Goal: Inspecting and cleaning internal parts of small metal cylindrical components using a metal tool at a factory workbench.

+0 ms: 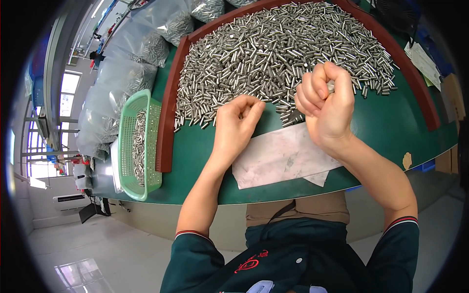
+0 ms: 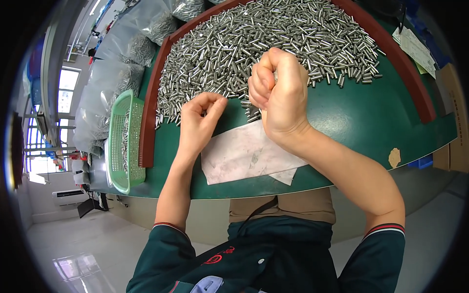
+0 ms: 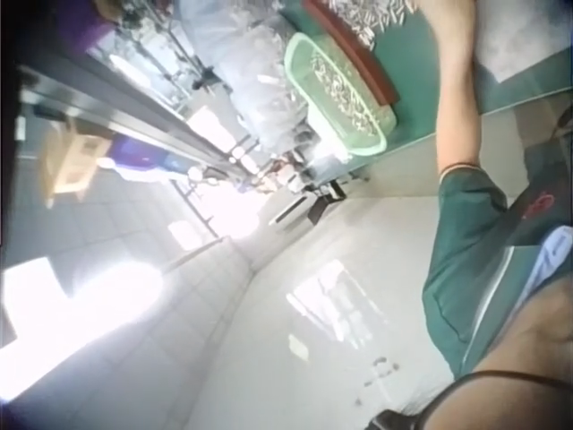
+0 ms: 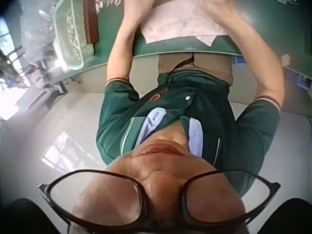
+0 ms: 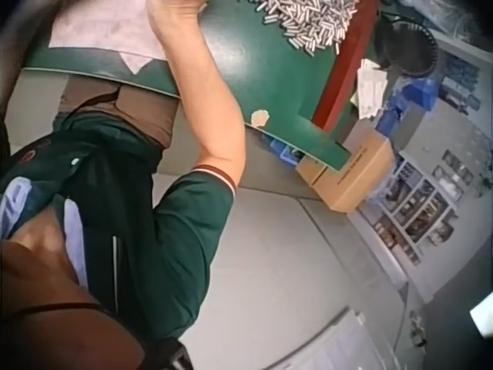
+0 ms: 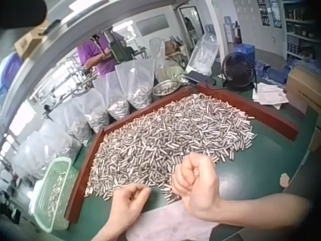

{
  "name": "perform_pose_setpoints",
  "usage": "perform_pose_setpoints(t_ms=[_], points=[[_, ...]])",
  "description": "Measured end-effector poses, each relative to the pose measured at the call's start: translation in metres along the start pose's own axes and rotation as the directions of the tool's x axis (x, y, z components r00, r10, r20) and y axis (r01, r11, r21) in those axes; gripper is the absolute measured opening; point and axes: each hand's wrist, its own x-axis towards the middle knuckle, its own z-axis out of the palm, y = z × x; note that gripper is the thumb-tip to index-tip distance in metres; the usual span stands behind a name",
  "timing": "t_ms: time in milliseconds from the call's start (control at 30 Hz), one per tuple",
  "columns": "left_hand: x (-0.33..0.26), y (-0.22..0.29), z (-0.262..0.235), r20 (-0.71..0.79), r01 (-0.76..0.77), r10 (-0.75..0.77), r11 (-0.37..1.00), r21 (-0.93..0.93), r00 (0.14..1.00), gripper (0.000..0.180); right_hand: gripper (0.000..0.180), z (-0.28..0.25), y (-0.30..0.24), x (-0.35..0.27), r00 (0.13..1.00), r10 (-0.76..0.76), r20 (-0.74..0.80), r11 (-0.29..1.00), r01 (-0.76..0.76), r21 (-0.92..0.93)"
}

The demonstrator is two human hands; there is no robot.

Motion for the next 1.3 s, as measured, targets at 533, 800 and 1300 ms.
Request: perform_pose_setpoints(t_ms=[533,800,1300], points=[[-0.002,0.01,0.003,0.046,-0.183,0.178,0.908,0.377,0.983,0.007,0.031,-0.002,0.003,-0.003,1.0,0.029,0.007,0.998,-0.028,-0.052],[-0.03,0.018,0.003,0.261,-0.015,-0.019,0.992,0.127,0.965,0.007,0.033,-0.002,0.016,-0.014,0.991,0.13,0.027,0.984,-0.126,-0.129],[-0.03,0.018,0.004,0.245,-0.083,0.051,0.989,0.122,0.968,0.007,0.031,-0.006,0.019,-0.015,0.993,0.109,0.054,0.981,-0.099,-0.166]])
